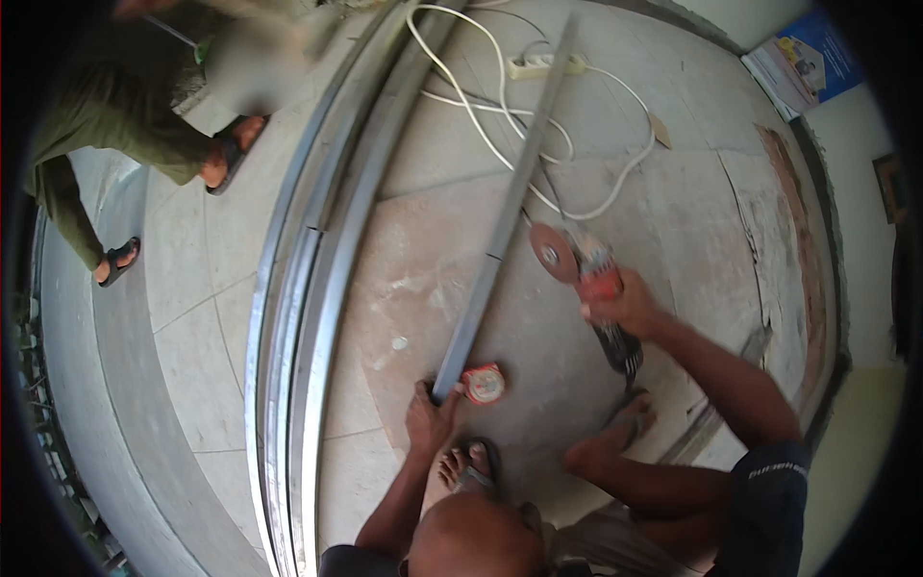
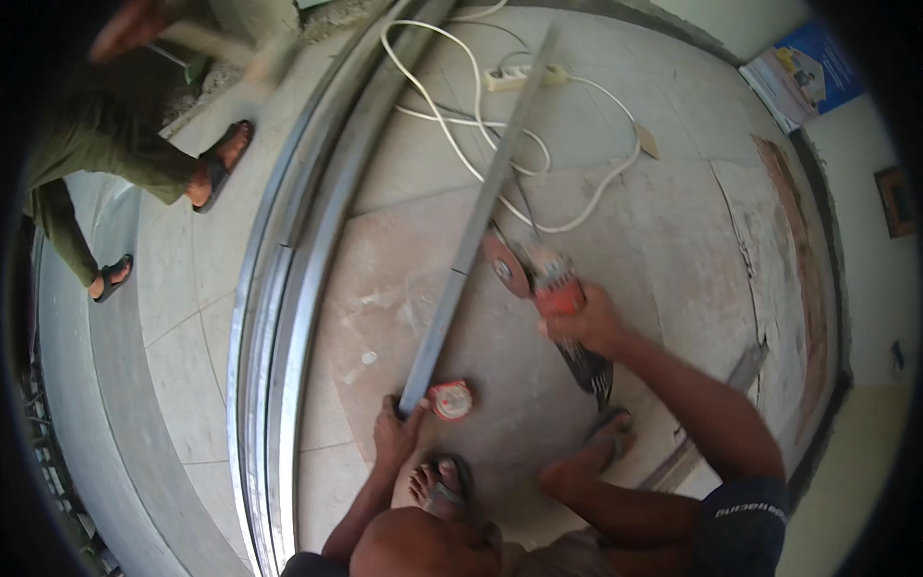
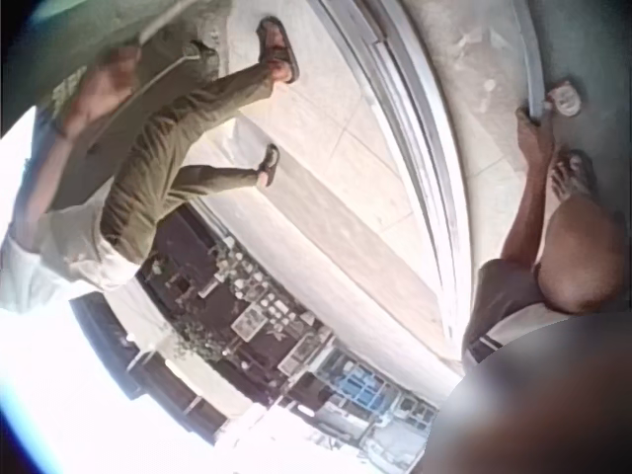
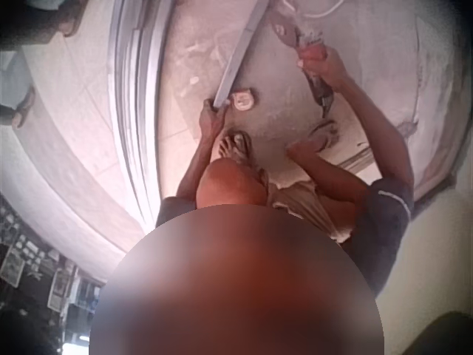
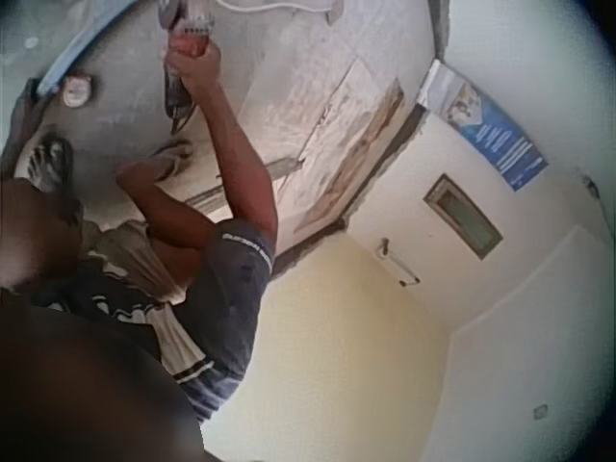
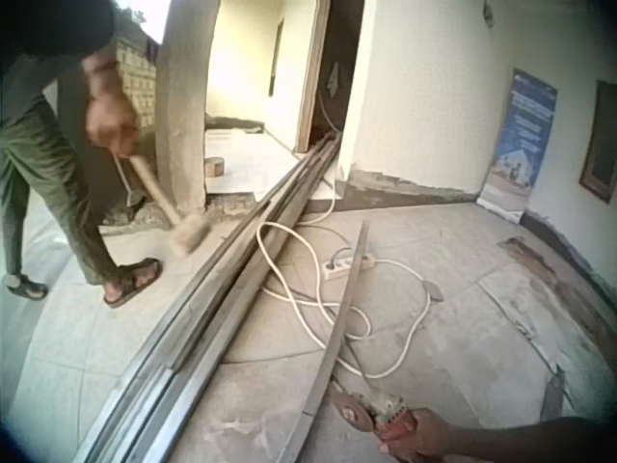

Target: Cutting metal profiles using an angle grinder.

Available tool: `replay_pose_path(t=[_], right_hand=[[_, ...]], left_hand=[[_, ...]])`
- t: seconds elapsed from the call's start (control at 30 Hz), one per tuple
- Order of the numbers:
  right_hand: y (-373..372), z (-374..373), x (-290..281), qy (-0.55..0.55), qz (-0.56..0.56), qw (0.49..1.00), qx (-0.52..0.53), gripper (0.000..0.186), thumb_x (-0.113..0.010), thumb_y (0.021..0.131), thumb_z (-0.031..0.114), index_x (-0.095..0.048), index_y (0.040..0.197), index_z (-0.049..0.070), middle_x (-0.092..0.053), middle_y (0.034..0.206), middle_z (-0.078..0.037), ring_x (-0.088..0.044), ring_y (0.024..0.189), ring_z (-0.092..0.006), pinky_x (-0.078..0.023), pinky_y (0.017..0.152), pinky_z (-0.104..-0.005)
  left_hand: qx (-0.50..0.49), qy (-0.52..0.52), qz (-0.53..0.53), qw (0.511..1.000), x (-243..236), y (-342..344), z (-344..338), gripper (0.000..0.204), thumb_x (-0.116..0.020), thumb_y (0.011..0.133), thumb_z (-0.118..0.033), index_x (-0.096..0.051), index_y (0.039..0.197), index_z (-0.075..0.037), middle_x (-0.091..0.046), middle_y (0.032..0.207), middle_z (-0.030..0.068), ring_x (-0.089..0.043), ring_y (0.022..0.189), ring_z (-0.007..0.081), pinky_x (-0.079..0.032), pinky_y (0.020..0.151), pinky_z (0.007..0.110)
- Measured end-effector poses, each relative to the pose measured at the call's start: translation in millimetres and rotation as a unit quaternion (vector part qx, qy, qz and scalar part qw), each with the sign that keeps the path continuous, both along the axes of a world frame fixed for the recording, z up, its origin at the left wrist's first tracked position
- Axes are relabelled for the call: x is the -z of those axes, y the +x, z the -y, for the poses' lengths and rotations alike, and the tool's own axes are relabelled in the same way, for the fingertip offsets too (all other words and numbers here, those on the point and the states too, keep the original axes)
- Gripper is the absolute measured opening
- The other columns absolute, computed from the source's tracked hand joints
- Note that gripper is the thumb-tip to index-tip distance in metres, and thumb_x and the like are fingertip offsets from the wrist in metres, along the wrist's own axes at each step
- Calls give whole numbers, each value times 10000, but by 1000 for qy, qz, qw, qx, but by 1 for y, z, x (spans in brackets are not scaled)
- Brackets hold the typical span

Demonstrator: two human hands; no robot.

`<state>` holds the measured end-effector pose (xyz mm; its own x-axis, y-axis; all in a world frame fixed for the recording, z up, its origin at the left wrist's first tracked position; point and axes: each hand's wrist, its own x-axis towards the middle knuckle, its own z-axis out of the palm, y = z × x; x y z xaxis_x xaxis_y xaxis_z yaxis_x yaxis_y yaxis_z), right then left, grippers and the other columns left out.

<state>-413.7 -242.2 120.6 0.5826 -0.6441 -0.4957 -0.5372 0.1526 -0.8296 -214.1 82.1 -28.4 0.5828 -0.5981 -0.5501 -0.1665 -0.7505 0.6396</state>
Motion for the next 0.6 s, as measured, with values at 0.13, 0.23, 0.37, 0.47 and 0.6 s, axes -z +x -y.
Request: replay_pose_path(t=[0.13, 0.23, 0.37, 0.47, 0.6], right_hand=[[-40, -40, 56, 2, 43, 994, 97, 442, -915, 727, 239, -688, 1050, 40, -687, 931, -20, -659, 850, -131, -558, 781, -335], [-54, -71, 107, -38, 52, 992, 111, 471, -913, 706, 235, -685, 1059, 23, -696, 944, -35, -667, 854, -140, -558, 790, -339], [-27, -90, 111, 5, 105, 987, 120, 468, -906, 711, 236, -683, 1054, 9, -704, 935, -48, -674, 847, -167, -558, 795, -351], [-24, -86, 115, 9, 102, 989, 104, 467, -905, 714, 247, -685, 1052, 12, -705, 931, -48, -677, 848, -181, -558, 800, -358], [-27, -80, 139, 35, 96, 988, 117, 474, -906, 716, 264, -684, 1058, 22, -700, 955, -49, -671, 862, -170, -556, 797, -350]], left_hand=[[22, 10, 38, 999, -11, -15, 19, 851, -708, 846, -733, -580, 1205, 29, -709, 1015, 293, -702, 957, 467, -538, 825, 543], [16, 10, 52, 998, -12, -14, 10, 848, -709, 848, -728, -576, 1197, 34, -708, 1028, 290, -706, 962, 456, -538, 830, 543], [14, 7, 62, 998, -11, -9, -3, 831, -698, 861, -724, -562, 1176, 32, -705, 1038, 287, -705, 980, 456, -540, 838, 540], [33, 16, 56, 998, -13, -4, 1, 822, -695, 865, -723, -551, 1180, 23, -704, 1036, 292, -704, 978, 460, -537, 834, 545], [50, 3, 74, 996, 7, -11, -2, 821, -688, 872, -722, -536, 1200, 15, -698, 1016, 294, -698, 954, 470, -529, 818, 559]])
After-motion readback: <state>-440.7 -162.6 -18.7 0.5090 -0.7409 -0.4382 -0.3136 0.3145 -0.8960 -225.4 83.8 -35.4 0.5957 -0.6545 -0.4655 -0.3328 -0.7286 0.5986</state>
